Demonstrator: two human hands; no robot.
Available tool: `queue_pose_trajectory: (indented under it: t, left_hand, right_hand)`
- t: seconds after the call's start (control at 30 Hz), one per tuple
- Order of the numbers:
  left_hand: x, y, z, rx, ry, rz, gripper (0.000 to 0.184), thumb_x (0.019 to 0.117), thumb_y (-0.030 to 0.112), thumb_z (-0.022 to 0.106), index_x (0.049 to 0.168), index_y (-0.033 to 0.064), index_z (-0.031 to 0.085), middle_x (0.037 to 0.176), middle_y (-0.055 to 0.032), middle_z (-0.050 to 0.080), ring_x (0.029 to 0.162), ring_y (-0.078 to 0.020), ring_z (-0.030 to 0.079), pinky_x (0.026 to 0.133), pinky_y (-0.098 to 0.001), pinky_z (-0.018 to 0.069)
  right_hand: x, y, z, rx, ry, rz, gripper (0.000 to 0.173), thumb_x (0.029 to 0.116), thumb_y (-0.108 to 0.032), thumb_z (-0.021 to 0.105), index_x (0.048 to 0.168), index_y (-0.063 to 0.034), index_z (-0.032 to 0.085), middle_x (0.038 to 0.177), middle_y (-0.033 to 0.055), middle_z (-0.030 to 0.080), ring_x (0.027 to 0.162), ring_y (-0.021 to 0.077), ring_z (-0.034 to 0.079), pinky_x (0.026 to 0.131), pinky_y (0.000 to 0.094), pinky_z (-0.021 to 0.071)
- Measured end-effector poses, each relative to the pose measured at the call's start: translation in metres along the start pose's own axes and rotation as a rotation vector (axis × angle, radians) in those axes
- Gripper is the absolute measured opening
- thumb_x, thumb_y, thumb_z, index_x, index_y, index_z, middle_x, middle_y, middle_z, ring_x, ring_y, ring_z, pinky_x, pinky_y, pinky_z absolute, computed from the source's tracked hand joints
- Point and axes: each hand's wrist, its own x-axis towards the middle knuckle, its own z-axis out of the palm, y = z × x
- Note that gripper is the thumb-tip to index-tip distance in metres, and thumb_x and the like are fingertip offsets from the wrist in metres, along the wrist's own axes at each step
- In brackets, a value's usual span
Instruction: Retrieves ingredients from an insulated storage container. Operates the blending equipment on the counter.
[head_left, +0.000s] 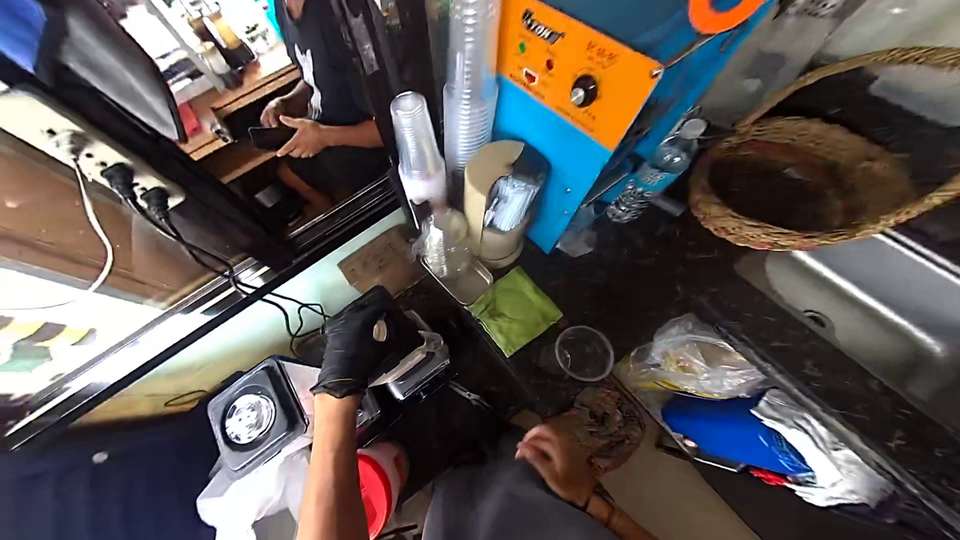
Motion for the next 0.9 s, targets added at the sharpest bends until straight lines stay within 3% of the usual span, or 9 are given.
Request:
queue_pose_trajectory:
  t: [0.03, 0.1, 0.2, 0.27, 0.33, 0.43, 0.5, 0.67, 0.9]
  left_hand:
    - [-0.008, 0.003, -0.004, -0.02, -0.017, -0.041, 0.04, 0.0879, 0.021, 0.076, 0.127, 0.0118, 0.069, 0.128, -0.0163, 0.068, 0.121, -0.0366, 0.063, 0.103, -0.0598, 0.0467]
    - [-0.038, -0.005, 0.003, -0.155, 0.035, -0.069, 0.045, 0.0894, 0.012, 0.075, 0.133, 0.0041, 0.064, 0.13, -0.026, 0.064, 0.123, -0.0441, 0.059, 0.102, -0.0635, 0.0441]
    - [-0.015, -0.023, 0.013, -0.137, 0.168, 0.062, 0.061, 0.081, 0.025, 0.085, 0.135, 0.0085, 0.062, 0.129, -0.0283, 0.059, 0.121, -0.0481, 0.057, 0.097, -0.0676, 0.0469]
    - [0.002, -0.013, 0.009, -0.066, 0.255, 0.014, 0.059, 0.0877, 0.035, 0.078, 0.136, 0.0058, 0.061, 0.139, -0.0304, 0.052, 0.126, -0.0529, 0.05, 0.097, -0.0704, 0.0437]
    - [0.017, -0.009, 0.023, 0.019, 0.254, -0.098, 0.066, 0.0961, 0.051, 0.059, 0.148, 0.0116, 0.051, 0.154, -0.0246, 0.043, 0.141, -0.0488, 0.04, 0.108, -0.0685, 0.0361]
    - [0.031, -0.011, 0.046, 0.152, 0.226, -0.204, 0.071, 0.0975, 0.067, 0.041, 0.154, 0.0242, 0.046, 0.155, -0.0131, 0.049, 0.145, -0.0354, 0.043, 0.118, -0.0604, 0.029]
    - [0.03, -0.007, 0.043, 0.16, 0.204, -0.199, 0.07, 0.0982, 0.066, 0.04, 0.154, 0.0247, 0.046, 0.154, -0.0123, 0.05, 0.144, -0.0336, 0.044, 0.119, -0.0588, 0.0287]
    - [0.02, 0.011, 0.024, 0.165, 0.149, -0.189, 0.068, 0.1019, 0.059, 0.038, 0.154, 0.0167, 0.045, 0.152, -0.0198, 0.05, 0.14, -0.0387, 0.048, 0.113, -0.0611, 0.0334]
    - [0.021, 0.006, 0.025, 0.148, 0.141, -0.186, 0.071, 0.101, 0.064, 0.038, 0.155, 0.019, 0.043, 0.154, -0.0186, 0.048, 0.143, -0.0371, 0.045, 0.116, -0.0591, 0.031]
  right_hand:
    - [0.011, -0.009, 0.015, 0.018, -0.225, -0.009, 0.049, 0.1068, -0.042, 0.043, 0.093, -0.0129, 0.08, 0.102, 0.0036, 0.076, 0.105, 0.0199, 0.068, 0.102, 0.0472, 0.0494]
    - [0.05, -0.023, 0.052, 0.074, -0.495, 0.098, 0.055, 0.1106, -0.04, 0.029, 0.109, -0.0085, 0.075, 0.112, 0.0062, 0.075, 0.111, 0.0191, 0.069, 0.105, 0.0452, 0.0511]
    - [0.122, -0.035, 0.109, 0.047, -0.524, 0.303, 0.044, 0.111, -0.029, 0.037, 0.134, 0.0004, 0.06, 0.131, 0.0203, 0.065, 0.125, 0.0307, 0.062, 0.11, 0.0492, 0.0461]
    - [0.157, -0.037, 0.136, 0.015, -0.487, 0.386, 0.046, 0.1115, -0.028, 0.038, 0.14, 0.004, 0.055, 0.138, 0.0249, 0.061, 0.132, 0.0343, 0.057, 0.113, 0.0501, 0.0428]
    - [0.17, -0.036, 0.153, -0.012, -0.456, 0.451, 0.049, 0.1119, -0.03, 0.036, 0.14, 0.0063, 0.053, 0.138, 0.0263, 0.06, 0.133, 0.0353, 0.056, 0.114, 0.0503, 0.0417]
    - [0.174, -0.022, 0.175, 0.026, -0.405, 0.489, 0.047, 0.1121, -0.029, 0.036, 0.139, 0.0041, 0.055, 0.134, 0.0226, 0.064, 0.128, 0.0316, 0.061, 0.111, 0.0473, 0.046]
    - [0.171, -0.014, 0.179, 0.128, -0.355, 0.477, 0.044, 0.1119, -0.027, 0.039, 0.138, 0.004, 0.056, 0.129, 0.0212, 0.066, 0.121, 0.0285, 0.065, 0.108, 0.0435, 0.0493]
    - [0.164, -0.007, 0.18, 0.405, -0.275, 0.451, 0.038, 0.111, -0.02, 0.044, 0.135, 0.0084, 0.055, 0.118, 0.0212, 0.066, 0.099, 0.0207, 0.068, 0.09, 0.0331, 0.0557]
    - [0.156, 0.005, 0.179, 0.481, -0.326, 0.513, 0.045, 0.1123, -0.034, 0.038, 0.128, 0.0014, 0.061, 0.105, 0.0128, 0.067, 0.085, 0.0159, 0.063, 0.073, 0.0318, 0.0512]
